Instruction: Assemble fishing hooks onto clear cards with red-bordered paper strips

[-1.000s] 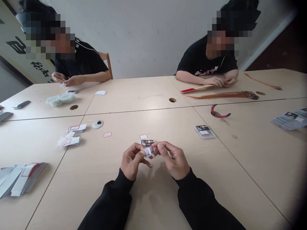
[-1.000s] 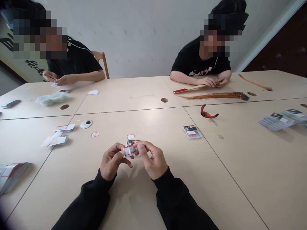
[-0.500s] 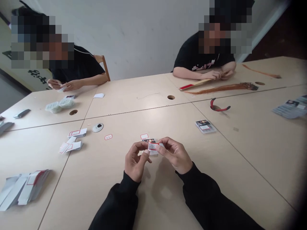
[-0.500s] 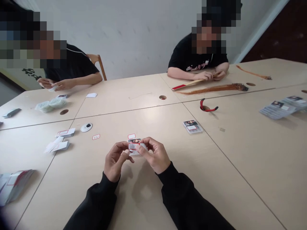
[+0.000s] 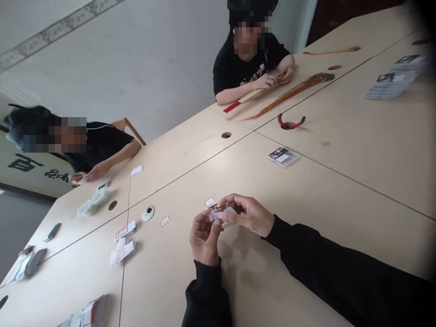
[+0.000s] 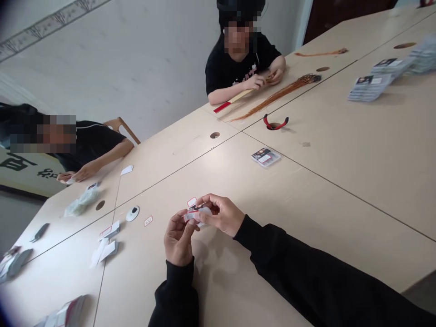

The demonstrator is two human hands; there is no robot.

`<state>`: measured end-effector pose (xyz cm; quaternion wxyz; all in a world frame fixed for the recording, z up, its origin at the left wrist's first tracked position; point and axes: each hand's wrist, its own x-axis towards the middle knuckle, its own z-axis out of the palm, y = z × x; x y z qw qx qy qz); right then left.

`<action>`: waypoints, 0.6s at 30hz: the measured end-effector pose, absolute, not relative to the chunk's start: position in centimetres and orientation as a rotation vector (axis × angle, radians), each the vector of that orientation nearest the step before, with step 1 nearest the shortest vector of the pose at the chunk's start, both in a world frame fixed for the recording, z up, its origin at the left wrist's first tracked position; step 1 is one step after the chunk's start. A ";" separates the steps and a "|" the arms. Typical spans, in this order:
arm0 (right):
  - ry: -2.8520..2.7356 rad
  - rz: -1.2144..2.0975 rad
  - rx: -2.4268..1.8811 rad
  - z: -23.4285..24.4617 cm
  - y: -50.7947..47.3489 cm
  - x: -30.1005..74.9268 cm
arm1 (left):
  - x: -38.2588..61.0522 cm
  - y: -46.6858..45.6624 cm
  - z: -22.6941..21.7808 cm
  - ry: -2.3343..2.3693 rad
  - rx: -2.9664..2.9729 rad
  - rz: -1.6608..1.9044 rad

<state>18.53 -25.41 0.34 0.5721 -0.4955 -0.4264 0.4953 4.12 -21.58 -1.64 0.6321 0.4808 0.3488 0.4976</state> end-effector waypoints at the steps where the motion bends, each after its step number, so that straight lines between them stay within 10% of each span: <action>1: -0.998 1.190 -1.152 0.4 -25.4 18.5 | 4.1 -21.6 -1.7 0.795 1.091 1.140; 18: -1.055 1.085 -1.185 -0.1 -25.6 18.3 | 3.9 -22.0 -1.2 0.768 1.225 1.109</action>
